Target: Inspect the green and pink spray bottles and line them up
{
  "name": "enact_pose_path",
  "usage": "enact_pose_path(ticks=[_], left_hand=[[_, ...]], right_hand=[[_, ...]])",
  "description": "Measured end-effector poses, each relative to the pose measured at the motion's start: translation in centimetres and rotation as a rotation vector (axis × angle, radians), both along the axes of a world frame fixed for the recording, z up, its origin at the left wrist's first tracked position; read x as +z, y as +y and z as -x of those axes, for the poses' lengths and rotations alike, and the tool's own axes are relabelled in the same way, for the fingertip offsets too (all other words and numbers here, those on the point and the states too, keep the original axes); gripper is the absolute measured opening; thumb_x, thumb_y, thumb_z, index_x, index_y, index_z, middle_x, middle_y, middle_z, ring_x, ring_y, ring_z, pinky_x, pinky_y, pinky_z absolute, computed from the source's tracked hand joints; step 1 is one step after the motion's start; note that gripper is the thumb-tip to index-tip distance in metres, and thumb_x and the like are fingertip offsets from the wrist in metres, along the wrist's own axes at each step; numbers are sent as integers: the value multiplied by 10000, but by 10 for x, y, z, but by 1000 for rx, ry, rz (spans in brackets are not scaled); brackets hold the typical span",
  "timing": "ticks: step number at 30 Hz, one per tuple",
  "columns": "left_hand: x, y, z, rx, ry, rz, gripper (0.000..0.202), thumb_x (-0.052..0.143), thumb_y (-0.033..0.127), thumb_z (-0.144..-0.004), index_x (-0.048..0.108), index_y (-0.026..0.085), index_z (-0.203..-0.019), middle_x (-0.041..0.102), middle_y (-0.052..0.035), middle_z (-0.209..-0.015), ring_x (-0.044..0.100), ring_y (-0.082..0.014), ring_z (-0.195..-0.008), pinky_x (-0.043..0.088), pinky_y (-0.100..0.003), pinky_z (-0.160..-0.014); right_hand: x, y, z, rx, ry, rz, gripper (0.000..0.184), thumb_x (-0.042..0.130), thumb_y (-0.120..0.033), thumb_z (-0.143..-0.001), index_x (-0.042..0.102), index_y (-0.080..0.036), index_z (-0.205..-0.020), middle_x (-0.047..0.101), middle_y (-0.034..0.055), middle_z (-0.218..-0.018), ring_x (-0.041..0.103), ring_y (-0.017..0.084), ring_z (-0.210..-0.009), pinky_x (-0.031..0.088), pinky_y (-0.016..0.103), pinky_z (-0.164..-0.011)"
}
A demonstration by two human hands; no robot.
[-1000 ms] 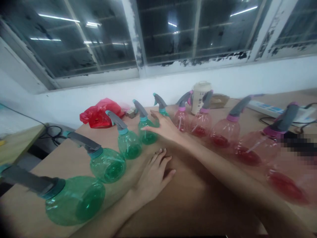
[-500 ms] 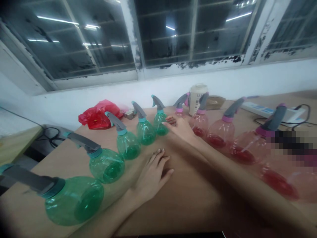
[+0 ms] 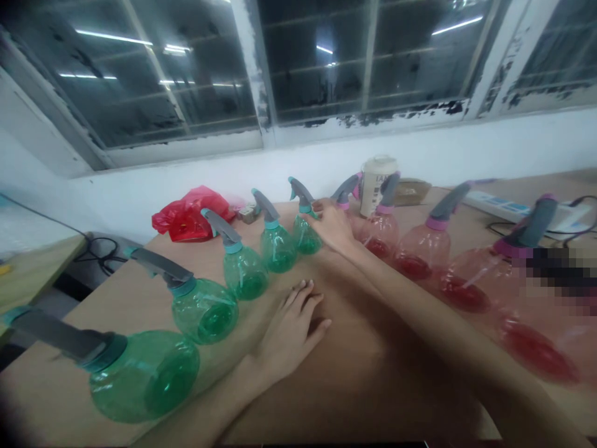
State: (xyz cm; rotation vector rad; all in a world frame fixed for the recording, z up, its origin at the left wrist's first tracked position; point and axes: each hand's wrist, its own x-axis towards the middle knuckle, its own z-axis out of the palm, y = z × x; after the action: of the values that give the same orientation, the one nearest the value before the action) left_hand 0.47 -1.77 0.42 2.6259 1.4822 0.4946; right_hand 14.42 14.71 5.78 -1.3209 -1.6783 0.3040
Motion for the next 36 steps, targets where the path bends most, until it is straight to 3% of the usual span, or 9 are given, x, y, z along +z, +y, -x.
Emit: enact_pose_path(ticks=[9, 15, 23, 29, 33, 36], left_hand=[[-2, 1, 0, 4, 12, -11, 390, 447, 376, -899, 493, 136, -1203, 427, -153, -1385, 318, -295, -1326, 315, -505, -1058], [-2, 1, 0, 6, 17, -4, 390, 455, 373, -896, 500, 131, -1198, 438, -154, -1374, 317, -294, -1326, 302, -493, -1068], [-3, 3, 2, 7, -118, 19, 319, 488, 332, -879, 514, 167, -1151, 498, -116, -1301, 406, -271, -1258, 351, -480, -1029], [3, 4, 3, 131, -331, 106, 157, 448, 338, -890, 514, 195, -900, 586, -51, -962, 578, -215, -910, 487, -395, -806], [1, 5, 4, 211, -495, 82, 297, 535, 436, -829, 438, 187, -959, 544, -59, -953, 564, -214, -904, 483, -389, -794], [1, 3, 2, 107, -595, 102, 594, 638, 443, -754, 339, 168, -1187, 489, -121, -1166, 512, -243, -1099, 443, -419, -928]], right_hand=[[17, -9, 19, -224, -331, 189, 460, 532, -526, -751, 641, -171, -1022, 680, 143, -993, 622, 338, -960, 465, 445, -758], [23, -20, 23, -257, -461, 175, 484, 493, -542, -778, 641, -137, -998, 674, 175, -973, 628, 352, -936, 470, 447, -735], [18, -54, 1, -205, -556, 98, 620, 439, -702, -750, 626, -156, -975, 664, 182, -862, 640, 360, -813, 472, 466, -663], [16, -88, -19, -187, -572, 111, 672, 363, -747, -753, 605, -159, -970, 653, 178, -784, 633, 358, -725, 447, 436, -585], [12, -113, -38, -15, -412, 137, 555, 460, -721, -728, 597, -215, -912, 621, 57, -638, 596, 254, -577, 423, 357, -516], [10, -134, -48, 135, -321, 129, 443, 533, -652, -737, 596, -241, -890, 619, 16, -659, 578, 207, -588, 439, 341, -558]])
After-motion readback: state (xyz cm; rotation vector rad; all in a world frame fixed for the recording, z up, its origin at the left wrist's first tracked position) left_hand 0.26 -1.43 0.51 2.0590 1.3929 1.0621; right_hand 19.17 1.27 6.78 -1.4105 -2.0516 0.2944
